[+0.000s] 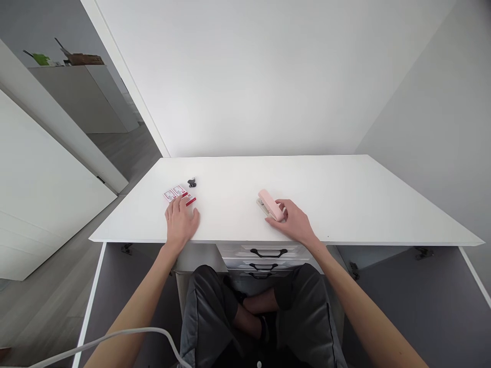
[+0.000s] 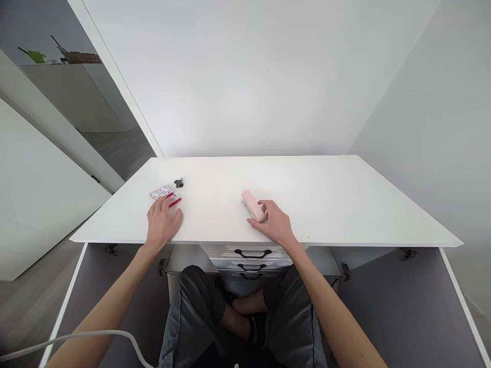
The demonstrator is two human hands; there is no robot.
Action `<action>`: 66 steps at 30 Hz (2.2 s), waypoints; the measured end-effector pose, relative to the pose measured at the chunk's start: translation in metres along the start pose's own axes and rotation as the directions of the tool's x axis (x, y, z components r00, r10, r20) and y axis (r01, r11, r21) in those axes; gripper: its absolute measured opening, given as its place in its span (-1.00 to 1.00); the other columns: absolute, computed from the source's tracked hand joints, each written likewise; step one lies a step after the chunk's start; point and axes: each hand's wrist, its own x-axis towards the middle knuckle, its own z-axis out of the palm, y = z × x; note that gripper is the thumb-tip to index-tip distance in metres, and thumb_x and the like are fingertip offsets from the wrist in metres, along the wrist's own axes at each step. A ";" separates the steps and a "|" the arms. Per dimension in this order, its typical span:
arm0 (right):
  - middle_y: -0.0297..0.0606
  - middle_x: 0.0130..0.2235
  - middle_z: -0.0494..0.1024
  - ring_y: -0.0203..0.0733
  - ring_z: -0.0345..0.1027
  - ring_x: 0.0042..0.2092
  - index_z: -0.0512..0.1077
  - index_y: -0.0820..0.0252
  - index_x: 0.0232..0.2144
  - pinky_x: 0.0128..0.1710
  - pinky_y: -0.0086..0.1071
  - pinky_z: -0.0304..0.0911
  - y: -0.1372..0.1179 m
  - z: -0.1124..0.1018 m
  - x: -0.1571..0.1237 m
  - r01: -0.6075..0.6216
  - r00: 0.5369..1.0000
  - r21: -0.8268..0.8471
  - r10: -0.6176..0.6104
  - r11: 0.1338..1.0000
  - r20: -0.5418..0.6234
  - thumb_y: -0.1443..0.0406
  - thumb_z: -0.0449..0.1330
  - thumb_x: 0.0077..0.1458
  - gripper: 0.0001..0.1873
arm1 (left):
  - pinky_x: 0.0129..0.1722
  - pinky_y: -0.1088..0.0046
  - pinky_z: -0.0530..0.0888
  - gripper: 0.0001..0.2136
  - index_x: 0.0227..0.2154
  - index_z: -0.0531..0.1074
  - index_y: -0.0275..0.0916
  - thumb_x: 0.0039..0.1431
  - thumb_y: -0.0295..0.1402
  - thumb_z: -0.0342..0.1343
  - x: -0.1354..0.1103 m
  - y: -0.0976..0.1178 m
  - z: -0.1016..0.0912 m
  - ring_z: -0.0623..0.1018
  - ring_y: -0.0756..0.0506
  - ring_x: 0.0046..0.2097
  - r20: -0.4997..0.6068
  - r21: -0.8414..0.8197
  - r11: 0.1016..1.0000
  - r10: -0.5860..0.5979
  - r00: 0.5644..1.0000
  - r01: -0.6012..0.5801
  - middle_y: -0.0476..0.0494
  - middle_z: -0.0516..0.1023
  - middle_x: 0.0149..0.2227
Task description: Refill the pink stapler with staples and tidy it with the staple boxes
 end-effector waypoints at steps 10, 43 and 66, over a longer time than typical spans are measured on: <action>-0.31 -0.18 0.58 -0.09 0.47 -0.29 0.24 0.01 0.24 -0.30 -0.24 0.32 -0.006 -0.005 0.001 0.020 0.993 0.052 -0.026 0.998 0.116 -0.18 0.37 -0.01 -0.11 | 0.27 -0.04 0.29 -0.56 0.19 0.46 -0.24 0.34 -0.24 -0.04 -0.002 0.006 -0.003 0.38 -0.39 0.27 0.008 0.022 0.998 0.062 0.998 -0.062 -0.31 0.49 0.25; -0.36 -0.22 0.63 -0.17 0.40 -0.39 0.39 -0.04 0.15 -0.28 -0.23 0.38 -0.005 -0.001 0.012 0.021 0.988 0.084 -0.034 0.996 0.152 -0.10 0.33 0.13 -0.38 | 0.12 0.10 0.50 -0.27 0.35 0.24 0.03 0.18 0.06 0.31 0.012 0.098 0.023 0.57 -0.25 0.08 0.342 -0.556 0.805 0.448 0.826 -0.206 -0.17 0.55 0.14; -0.30 -0.24 0.66 -0.13 0.47 -0.31 0.48 -0.01 0.02 -0.25 -0.23 0.38 -0.008 0.000 0.011 -0.075 0.989 0.227 0.042 0.971 0.145 -0.10 0.09 0.35 -0.57 | 0.35 -0.12 0.26 -0.59 0.18 0.38 -0.09 0.36 -0.08 0.09 0.041 0.011 0.008 0.37 -0.37 0.30 -0.003 -0.151 0.970 0.190 0.982 -0.188 -0.29 0.41 0.26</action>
